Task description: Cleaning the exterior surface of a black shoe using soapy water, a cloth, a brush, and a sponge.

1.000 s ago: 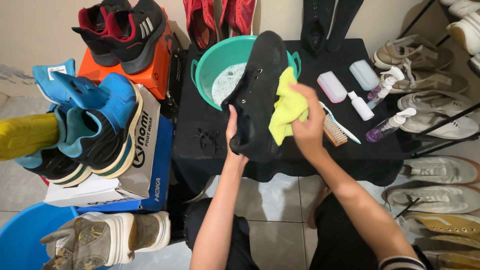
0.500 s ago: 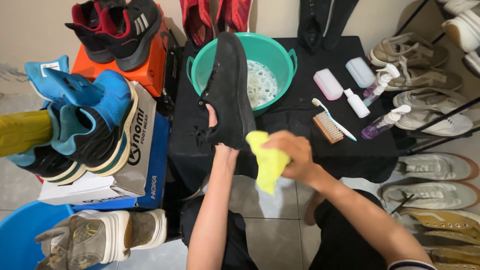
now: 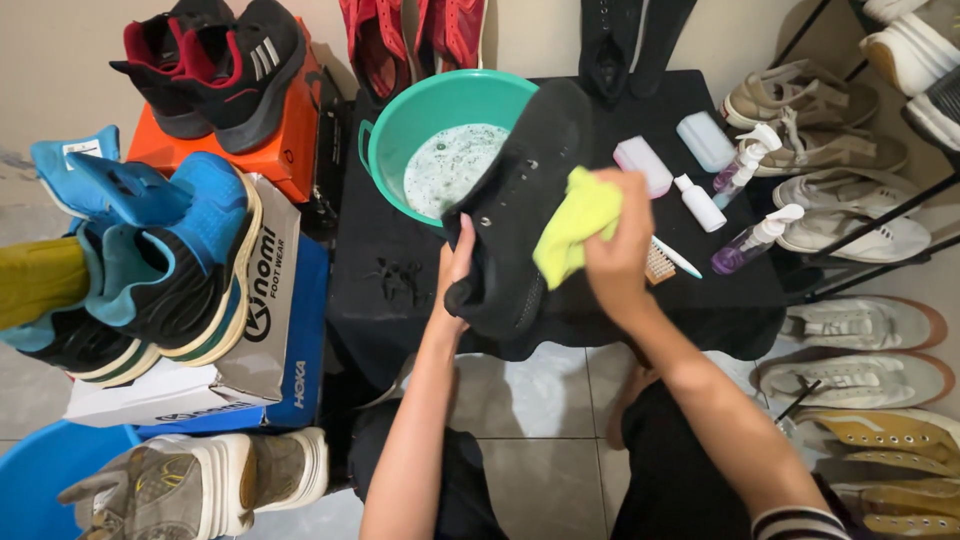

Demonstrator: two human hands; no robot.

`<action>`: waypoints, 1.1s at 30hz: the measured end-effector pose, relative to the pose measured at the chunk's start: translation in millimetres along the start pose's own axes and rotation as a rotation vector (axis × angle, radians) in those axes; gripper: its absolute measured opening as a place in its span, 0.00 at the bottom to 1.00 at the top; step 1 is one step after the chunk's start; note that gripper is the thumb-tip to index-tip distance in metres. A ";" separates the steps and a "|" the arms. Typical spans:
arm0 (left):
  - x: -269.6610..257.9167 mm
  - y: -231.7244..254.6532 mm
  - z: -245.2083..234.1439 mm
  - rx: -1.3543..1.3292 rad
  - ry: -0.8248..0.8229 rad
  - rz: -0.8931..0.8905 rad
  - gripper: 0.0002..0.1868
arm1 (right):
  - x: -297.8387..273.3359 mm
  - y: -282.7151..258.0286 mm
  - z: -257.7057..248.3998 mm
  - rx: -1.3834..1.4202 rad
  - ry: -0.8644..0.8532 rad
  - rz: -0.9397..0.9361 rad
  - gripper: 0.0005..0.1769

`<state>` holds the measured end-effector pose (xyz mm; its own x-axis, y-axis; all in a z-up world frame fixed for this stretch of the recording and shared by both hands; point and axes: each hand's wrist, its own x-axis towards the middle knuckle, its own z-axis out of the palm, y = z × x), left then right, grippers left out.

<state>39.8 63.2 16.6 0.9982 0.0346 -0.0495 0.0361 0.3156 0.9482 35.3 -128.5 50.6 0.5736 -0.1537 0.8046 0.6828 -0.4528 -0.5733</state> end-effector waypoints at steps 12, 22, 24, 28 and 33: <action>1.8 -19.2 -21.9 0.362 -0.168 0.424 0.19 | 6.0 41.1 -6.1 -0.015 -0.074 0.053 0.31; -16.7 6.8 -14.6 0.583 -0.257 0.559 0.36 | -17.9 89.8 10.9 0.172 -0.071 0.380 0.33; -20.7 9.7 -10.4 0.569 -0.287 0.450 0.41 | -21.7 103.6 20.8 0.146 0.077 0.356 0.28; -22.2 4.0 -11.9 0.366 -0.373 0.226 0.58 | -33.0 160.1 22.4 0.119 0.238 0.365 0.31; -35.4 17.0 -0.8 0.238 -0.289 -0.148 0.49 | -22.9 180.5 12.3 0.294 0.449 0.240 0.24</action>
<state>5.0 68.1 34.3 0.9526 -0.2738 -0.1324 0.1564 0.0677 0.9854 151.0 -195.9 -73.2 0.5241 -0.6076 0.5967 0.6910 -0.1061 -0.7150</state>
